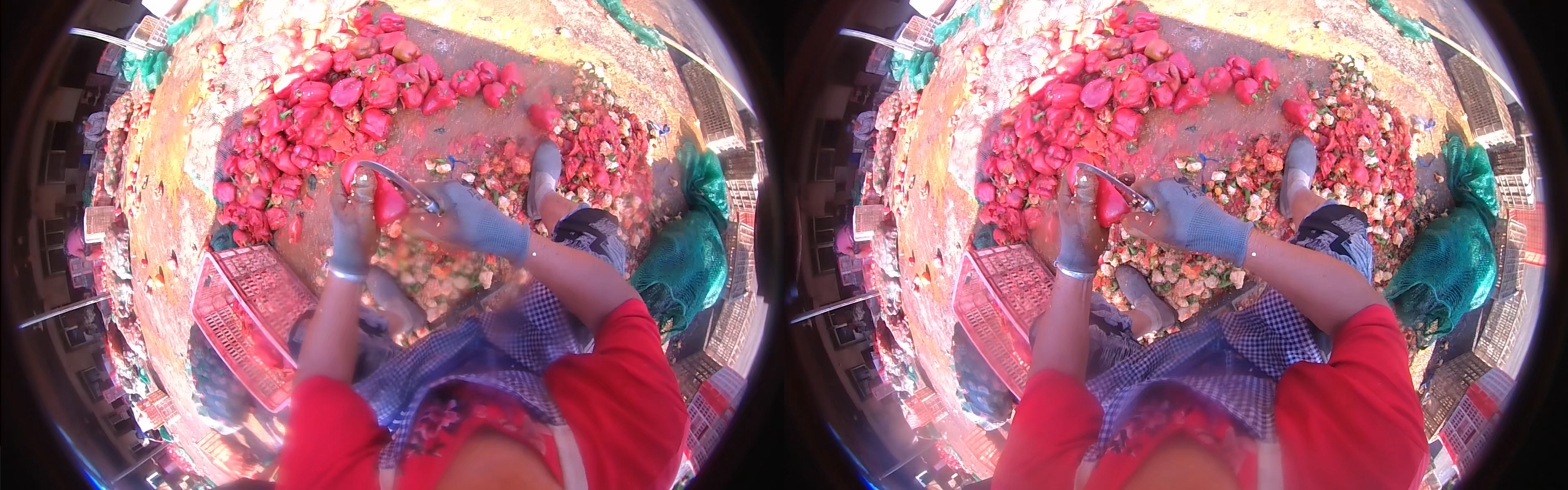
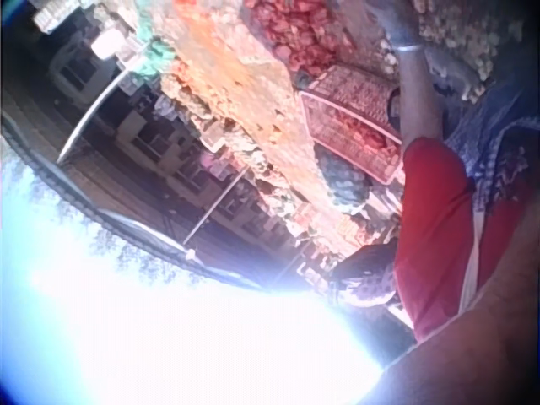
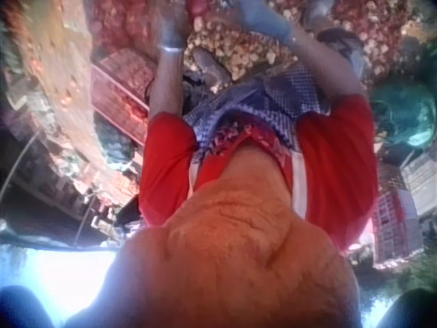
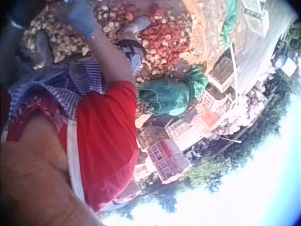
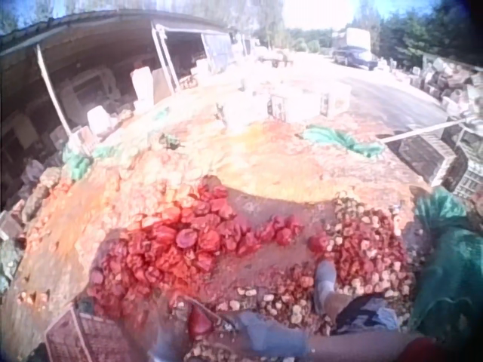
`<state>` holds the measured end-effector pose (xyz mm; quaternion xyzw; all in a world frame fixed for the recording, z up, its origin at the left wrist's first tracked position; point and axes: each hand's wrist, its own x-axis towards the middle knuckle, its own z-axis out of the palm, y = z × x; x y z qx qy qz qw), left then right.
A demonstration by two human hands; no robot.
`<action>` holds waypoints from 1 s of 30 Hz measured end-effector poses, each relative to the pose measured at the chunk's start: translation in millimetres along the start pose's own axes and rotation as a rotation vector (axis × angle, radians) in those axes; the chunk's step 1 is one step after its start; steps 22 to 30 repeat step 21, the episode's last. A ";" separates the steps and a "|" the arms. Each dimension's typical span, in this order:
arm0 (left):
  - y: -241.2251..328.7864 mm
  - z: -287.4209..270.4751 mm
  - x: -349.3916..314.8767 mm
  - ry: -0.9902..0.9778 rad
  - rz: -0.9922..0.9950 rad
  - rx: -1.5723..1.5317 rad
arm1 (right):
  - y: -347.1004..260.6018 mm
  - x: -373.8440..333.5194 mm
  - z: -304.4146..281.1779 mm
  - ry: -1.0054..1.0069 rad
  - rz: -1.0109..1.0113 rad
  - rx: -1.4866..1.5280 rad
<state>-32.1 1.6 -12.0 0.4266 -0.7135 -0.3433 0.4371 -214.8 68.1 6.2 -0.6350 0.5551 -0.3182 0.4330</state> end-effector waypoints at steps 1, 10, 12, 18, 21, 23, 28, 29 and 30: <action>-10.9 -7.2 -4.1 0.095 -0.103 -0.081 | -5.1 0.7 3.1 -0.019 0.056 0.036; -42.6 -226.0 -21.0 0.312 -0.344 0.606 | 32.6 -20.3 4.7 -0.078 0.218 -0.074; -37.8 -311.9 -58.8 0.205 -0.548 1.043 | 30.5 -20.3 3.9 -0.034 0.306 0.012; -77.5 -315.6 -49.6 0.094 -0.523 1.075 | 46.4 -14.3 -0.1 -0.042 0.379 0.470; -132.5 -275.2 -10.9 0.101 -0.353 0.830 | 42.9 -3.4 -12.1 -0.172 0.455 0.609; -132.5 -275.2 -10.9 0.101 -0.353 0.830 | 42.9 -3.4 -12.1 -0.172 0.455 0.609; -132.5 -275.2 -10.9 0.101 -0.353 0.830 | 42.9 -3.4 -12.1 -0.172 0.455 0.609; -132.5 -275.2 -10.9 0.101 -0.353 0.830 | 42.9 -3.4 -12.1 -0.172 0.455 0.609; -132.5 -275.2 -10.9 0.101 -0.353 0.830 | 42.9 -3.4 -12.1 -0.172 0.455 0.609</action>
